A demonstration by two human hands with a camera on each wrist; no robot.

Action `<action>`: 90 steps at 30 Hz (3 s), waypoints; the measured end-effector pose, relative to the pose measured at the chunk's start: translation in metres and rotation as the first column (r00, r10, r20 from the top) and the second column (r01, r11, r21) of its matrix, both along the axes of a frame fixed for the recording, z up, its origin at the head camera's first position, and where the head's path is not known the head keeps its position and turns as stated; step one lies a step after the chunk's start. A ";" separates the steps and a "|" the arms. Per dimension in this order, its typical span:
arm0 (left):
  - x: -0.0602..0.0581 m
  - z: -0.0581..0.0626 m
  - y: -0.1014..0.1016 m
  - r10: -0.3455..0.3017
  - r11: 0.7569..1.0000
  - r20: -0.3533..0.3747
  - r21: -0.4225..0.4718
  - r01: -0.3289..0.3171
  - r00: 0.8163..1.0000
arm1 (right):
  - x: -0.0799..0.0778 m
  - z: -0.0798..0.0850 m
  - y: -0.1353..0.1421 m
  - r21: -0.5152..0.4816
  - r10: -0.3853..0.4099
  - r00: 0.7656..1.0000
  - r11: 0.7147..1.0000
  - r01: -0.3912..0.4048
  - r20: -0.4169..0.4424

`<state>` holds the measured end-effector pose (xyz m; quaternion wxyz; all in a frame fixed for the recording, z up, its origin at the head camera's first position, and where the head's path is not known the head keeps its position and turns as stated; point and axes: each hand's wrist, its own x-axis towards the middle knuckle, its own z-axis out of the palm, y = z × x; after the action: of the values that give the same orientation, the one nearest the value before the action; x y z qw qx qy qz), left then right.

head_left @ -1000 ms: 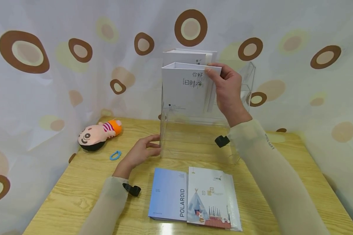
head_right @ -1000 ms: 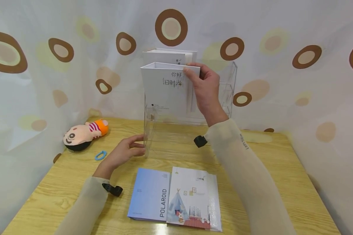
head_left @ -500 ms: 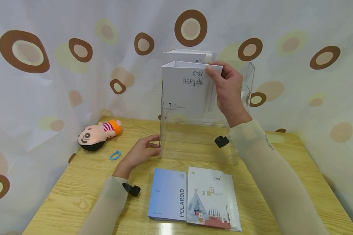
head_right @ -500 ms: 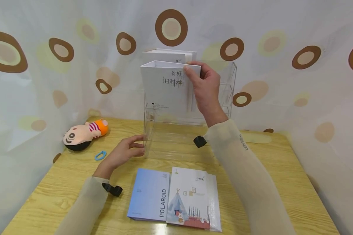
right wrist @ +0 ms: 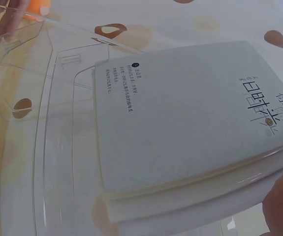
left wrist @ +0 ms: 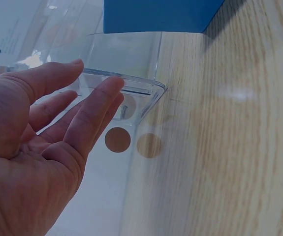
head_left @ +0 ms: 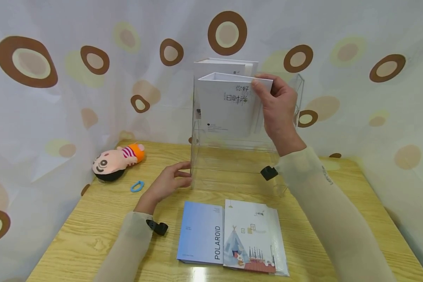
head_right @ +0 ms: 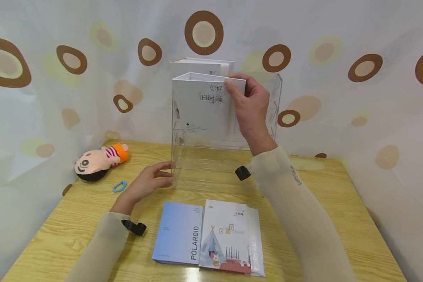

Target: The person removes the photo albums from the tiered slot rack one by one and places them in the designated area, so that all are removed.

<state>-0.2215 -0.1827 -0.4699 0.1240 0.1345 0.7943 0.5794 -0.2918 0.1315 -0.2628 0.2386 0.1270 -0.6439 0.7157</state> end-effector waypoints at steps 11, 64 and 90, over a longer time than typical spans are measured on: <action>-0.001 -0.001 -0.001 0.000 1.000 0.007 0.007 0.000 1.000 | 0.008 0.002 0.009 -0.051 -0.025 1.000 0.998 0.026 0.004; -0.001 0.002 0.001 0.000 1.000 0.029 0.032 -0.001 1.000 | 0.112 -0.053 0.085 -0.155 -0.002 0.998 0.988 0.013 0.069; 0.001 -0.001 0.001 0.009 1.000 0.018 0.017 -0.009 1.000 | 0.171 -0.093 0.171 -0.198 -0.061 0.971 0.974 0.109 0.233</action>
<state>-0.2204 -0.1820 -0.4706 0.1274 0.1268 0.7888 0.5877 -0.1204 0.3029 -0.3553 0.2067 -0.0088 -0.5926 0.7784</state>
